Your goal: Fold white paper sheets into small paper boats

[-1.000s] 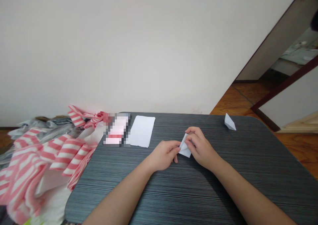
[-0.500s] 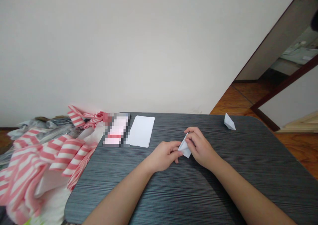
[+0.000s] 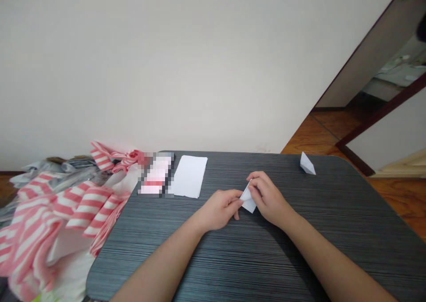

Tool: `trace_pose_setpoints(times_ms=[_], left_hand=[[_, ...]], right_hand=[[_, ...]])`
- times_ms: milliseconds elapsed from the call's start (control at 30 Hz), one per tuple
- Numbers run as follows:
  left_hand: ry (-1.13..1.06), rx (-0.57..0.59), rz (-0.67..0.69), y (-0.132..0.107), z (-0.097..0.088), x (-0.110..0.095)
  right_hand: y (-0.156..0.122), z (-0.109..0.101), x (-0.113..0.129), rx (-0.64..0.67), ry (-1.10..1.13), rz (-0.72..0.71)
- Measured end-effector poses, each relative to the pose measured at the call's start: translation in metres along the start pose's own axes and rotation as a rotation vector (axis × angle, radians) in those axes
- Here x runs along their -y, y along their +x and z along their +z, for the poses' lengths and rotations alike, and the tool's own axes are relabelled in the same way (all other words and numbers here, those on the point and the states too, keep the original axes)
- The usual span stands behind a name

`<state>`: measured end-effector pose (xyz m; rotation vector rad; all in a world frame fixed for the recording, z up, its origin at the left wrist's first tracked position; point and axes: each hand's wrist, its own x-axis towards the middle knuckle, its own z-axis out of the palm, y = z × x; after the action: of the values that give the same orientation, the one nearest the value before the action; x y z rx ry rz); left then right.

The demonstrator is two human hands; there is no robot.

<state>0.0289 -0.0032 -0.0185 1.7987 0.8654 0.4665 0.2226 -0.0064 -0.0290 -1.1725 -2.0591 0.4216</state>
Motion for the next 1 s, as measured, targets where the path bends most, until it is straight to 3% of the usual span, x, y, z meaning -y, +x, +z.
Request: trace_pose_setpoints(times_ms=[800,1000], left_hand=[[-0.011,-0.069,-0.065,0.0014,0.0034,0.0008],[-0.140,-0.099,-0.110,0.0027,0.0034,0.0050]], right_hand=[[0.0002,-0.0002,0.0037,0.011,0.043,-0.028],[-0.0063,0.0006,-0.0056,-0.063,0.179,0.087]])
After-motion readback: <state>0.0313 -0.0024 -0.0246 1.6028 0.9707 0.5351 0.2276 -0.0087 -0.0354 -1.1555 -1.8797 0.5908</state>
